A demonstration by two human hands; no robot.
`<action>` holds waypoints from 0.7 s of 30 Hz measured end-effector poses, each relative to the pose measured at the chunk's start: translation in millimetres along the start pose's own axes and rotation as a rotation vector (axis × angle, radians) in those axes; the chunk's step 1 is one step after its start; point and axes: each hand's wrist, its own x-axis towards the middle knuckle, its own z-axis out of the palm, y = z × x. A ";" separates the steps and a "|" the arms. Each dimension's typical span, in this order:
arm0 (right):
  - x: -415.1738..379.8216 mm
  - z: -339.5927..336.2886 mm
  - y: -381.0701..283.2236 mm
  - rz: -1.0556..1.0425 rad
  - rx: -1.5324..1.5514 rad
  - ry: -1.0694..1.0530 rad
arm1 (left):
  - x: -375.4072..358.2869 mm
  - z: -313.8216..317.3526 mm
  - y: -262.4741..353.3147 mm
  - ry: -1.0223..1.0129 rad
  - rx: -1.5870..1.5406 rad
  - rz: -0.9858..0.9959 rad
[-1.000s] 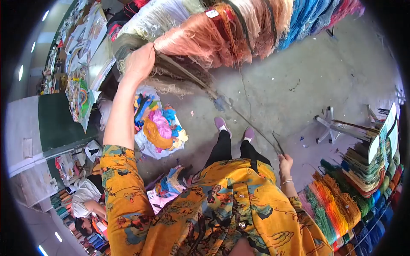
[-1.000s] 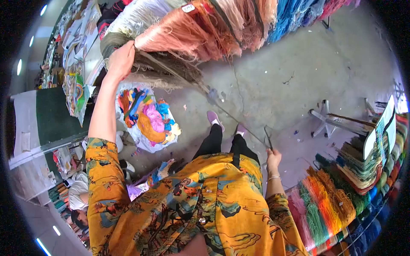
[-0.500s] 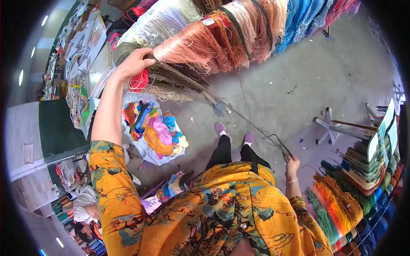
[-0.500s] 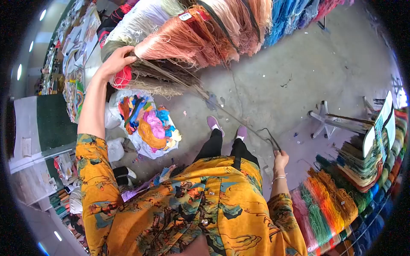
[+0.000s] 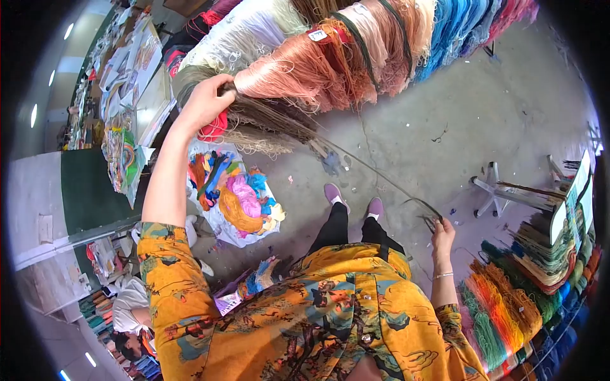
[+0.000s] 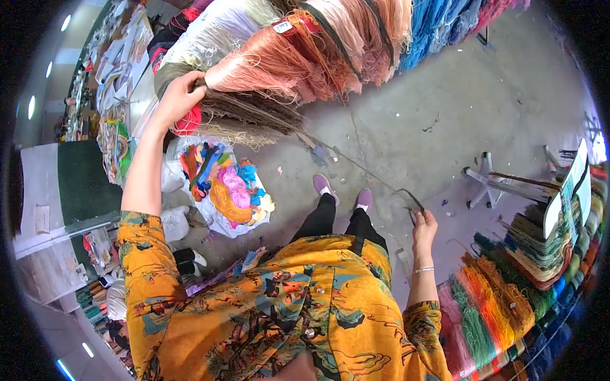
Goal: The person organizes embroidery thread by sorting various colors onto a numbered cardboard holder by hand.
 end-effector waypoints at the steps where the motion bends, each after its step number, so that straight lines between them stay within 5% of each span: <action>1: -0.8 2.0 0.7 0.002 0.000 0.000 | -1.8 0.8 1.5 0.098 0.097 -0.017; 4: 0.8 5.1 4.2 0.032 -0.014 0.000 | -0.8 5.1 7.7 0.243 0.286 0.027; 6: 7.3 1.5 15.6 0.032 -0.088 0.064 | 1.6 8.0 13.0 0.312 0.483 -0.153; 10: 11.3 -12.4 34.5 0.124 -0.167 0.087 | 29.5 8.9 -8.7 0.282 0.563 -0.200; 12: 11.9 -13.4 61.0 -0.189 -0.521 0.116 | 42.7 1.9 -19.3 0.144 0.530 -0.232; 18: -20.1 -32.2 61.7 0.234 -0.244 0.072 | 53.8 5.4 -19.3 0.110 0.529 -0.403; 21: -19.6 -77.4 92.2 0.331 -0.046 0.347 | 54.1 5.4 -20.9 0.136 0.500 -0.416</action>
